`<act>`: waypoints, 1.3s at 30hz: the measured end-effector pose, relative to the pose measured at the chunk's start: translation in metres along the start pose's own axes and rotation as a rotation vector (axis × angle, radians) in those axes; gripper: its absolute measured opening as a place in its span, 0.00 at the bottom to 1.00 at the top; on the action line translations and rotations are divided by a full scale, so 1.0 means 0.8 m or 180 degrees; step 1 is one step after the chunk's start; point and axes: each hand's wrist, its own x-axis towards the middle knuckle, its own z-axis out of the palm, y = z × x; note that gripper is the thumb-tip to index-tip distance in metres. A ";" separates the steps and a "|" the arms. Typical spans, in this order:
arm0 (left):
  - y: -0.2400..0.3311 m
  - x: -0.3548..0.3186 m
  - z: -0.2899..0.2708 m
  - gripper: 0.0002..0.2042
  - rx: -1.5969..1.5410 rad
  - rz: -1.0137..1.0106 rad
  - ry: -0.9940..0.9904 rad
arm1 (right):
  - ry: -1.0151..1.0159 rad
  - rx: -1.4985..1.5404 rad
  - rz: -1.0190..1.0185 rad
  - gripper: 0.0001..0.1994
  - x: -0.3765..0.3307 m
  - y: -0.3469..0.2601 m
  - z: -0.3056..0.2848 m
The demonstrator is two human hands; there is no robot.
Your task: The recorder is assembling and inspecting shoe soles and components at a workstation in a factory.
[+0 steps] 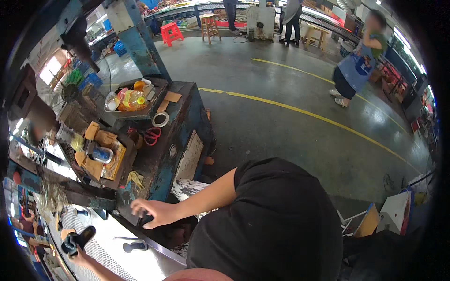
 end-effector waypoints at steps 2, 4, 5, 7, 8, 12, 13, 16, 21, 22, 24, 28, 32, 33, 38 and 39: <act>0.095 -0.069 -0.072 0.24 -0.0489 -0.0202 -0.0234 | 0.0144 0.0271 -0.0266 0.38 0.011 -0.024 0.018; 0.209 -0.182 -0.076 0.23 -0.0770 -0.0408 -0.0565 | 0.0497 0.0835 -0.0128 0.38 0.020 -0.015 0.020; 0.184 -0.210 -0.060 0.25 -0.1232 -0.0071 -0.0784 | 0.0521 0.0837 -0.0142 0.38 0.018 -0.018 0.011; 0.210 -0.275 -0.033 0.24 -0.1639 -0.0375 -0.0985 | -0.0295 0.1401 0.0860 0.33 0.015 -0.024 -0.008; 0.244 -0.293 -0.025 0.25 -0.1630 -0.0561 -0.1228 | -0.0325 0.1009 0.1075 0.28 0.007 -0.010 -0.030; 0.304 -0.360 -0.003 0.49 -0.2625 -0.1174 -0.2815 | 0.0940 0.0004 0.0965 0.25 -0.049 0.006 -0.152; 0.303 -0.377 -0.005 0.49 -0.2683 -0.1063 -0.2993 | 0.1663 0.0167 0.1035 0.21 -0.061 0.002 -0.192; 0.255 -0.427 -0.023 0.33 -0.2264 -0.1156 -0.3920 | 0.3282 0.1250 0.0717 0.10 -0.076 0.017 -0.349; 0.188 -0.476 -0.035 0.25 -0.1194 -0.1170 -0.4509 | 0.4932 0.0929 0.0118 0.14 -0.113 0.019 -0.636; 0.177 -0.476 -0.037 0.24 -0.0893 -0.0730 -0.4465 | 0.4989 0.0538 0.0462 0.14 -0.123 0.020 -0.673; 0.149 -0.489 -0.033 0.25 -0.0631 -0.0441 -0.4494 | 0.5099 0.0063 0.1022 0.13 -0.129 0.012 -0.720; 0.143 -0.484 -0.033 0.25 -0.0503 -0.0372 -0.4590 | 0.5597 0.0556 0.1081 0.11 -0.119 0.015 -0.735; 0.124 -0.480 -0.036 0.25 -0.0290 -0.0336 -0.4557 | 0.5533 0.0647 0.0898 0.10 -0.108 0.047 -0.734; 0.121 -0.480 -0.036 0.25 -0.0174 -0.0338 -0.4596 | 0.5528 0.0649 0.0889 0.10 -0.105 0.048 -0.742; 0.111 -0.488 -0.037 0.26 -0.0076 -0.0473 -0.4758 | 0.5220 0.0715 0.0742 0.10 -0.063 0.037 -0.708; 0.114 -0.487 -0.038 0.25 -0.0091 -0.0435 -0.4754 | 0.5243 0.0636 0.0626 0.11 -0.053 0.032 -0.700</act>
